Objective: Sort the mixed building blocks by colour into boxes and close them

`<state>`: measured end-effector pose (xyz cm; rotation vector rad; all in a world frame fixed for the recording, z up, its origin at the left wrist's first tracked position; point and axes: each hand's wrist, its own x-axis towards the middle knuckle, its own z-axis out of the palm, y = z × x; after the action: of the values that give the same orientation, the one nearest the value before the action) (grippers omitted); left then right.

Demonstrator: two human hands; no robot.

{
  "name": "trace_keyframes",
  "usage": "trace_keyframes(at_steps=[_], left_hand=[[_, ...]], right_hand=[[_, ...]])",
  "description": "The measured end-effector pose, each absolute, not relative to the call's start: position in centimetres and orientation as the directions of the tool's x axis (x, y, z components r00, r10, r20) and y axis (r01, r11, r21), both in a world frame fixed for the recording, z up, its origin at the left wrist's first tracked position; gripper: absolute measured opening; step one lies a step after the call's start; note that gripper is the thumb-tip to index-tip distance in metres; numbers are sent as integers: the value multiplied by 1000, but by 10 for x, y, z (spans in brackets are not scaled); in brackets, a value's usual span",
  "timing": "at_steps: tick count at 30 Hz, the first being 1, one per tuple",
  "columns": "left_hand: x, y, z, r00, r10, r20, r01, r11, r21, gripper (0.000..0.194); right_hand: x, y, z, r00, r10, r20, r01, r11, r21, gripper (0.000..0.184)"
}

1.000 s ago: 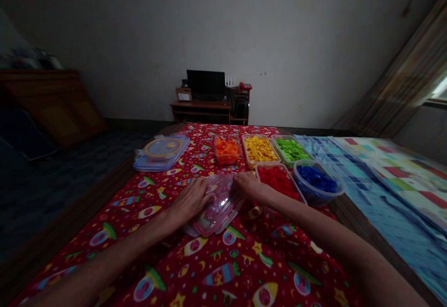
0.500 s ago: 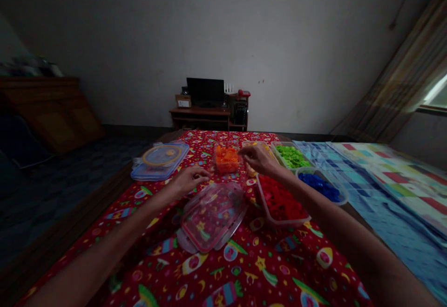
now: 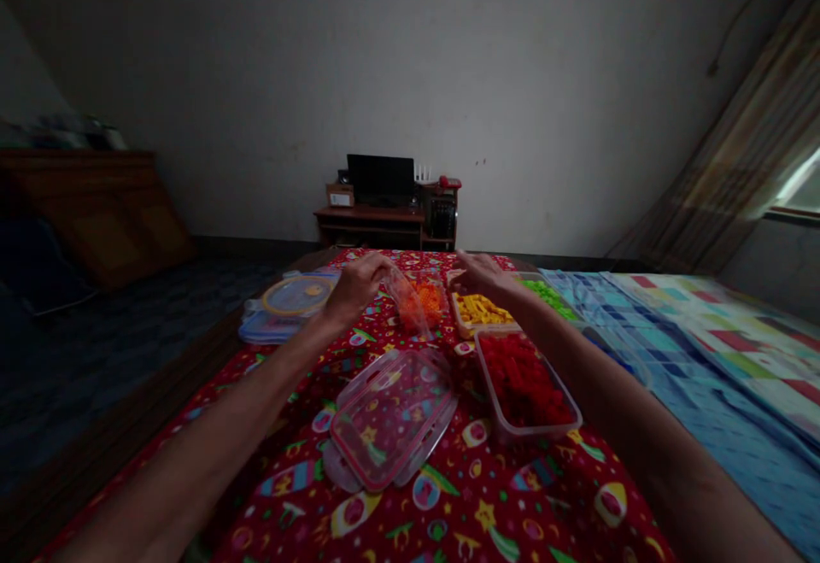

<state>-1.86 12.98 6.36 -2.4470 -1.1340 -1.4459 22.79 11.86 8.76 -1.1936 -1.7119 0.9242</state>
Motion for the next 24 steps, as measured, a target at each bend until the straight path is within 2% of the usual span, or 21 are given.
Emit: trace_keyframes(at_steps=[3, 8, 10, 12, 14, 16, 19, 21, 24], left_hand=[[-11, 144, 50, 285, 507, 814, 643, -731, 230, 11], [1, 149, 51, 144, 502, 853, 672, -682, 288, 12], [3, 148, 55, 95, 543, 834, 678, -649, 345, 14], [3, 148, 57, 71, 594, 801, 663, -628, 407, 17], [1, 151, 52, 84, 659, 748, 615, -625, 481, 20], [-1, 157, 42, 76, 754, 653, 530, -585, 614, 24], [-2, 167, 23, -8, 898, 439, 365, -406, 838, 31], [-3, 172, 11, -23, 932, 361, 326, -334, 884, 34], [-3, 175, 2, -30, 934, 357, 382, -319, 867, 34]], right_hand=[[219, 126, 75, -243, 970, 22, 313, 100, -944, 33], [203, 124, 69, -220, 973, -71, 491, 47, -870, 40], [201, 125, 66, -252, 967, -40, 468, 85, -880, 36], [202, 129, 63, -228, 972, 57, 469, 161, -869, 26], [204, 138, 60, -135, 978, 156, 587, 206, -783, 18], [205, 149, 58, -54, 975, 214, 725, 186, -664, 15], [204, 166, 53, -17, 968, 251, 819, 157, -552, 14], [202, 173, 48, -29, 962, 270, 860, 162, -484, 15], [198, 179, 38, -67, 955, 288, 906, 179, -384, 19]])
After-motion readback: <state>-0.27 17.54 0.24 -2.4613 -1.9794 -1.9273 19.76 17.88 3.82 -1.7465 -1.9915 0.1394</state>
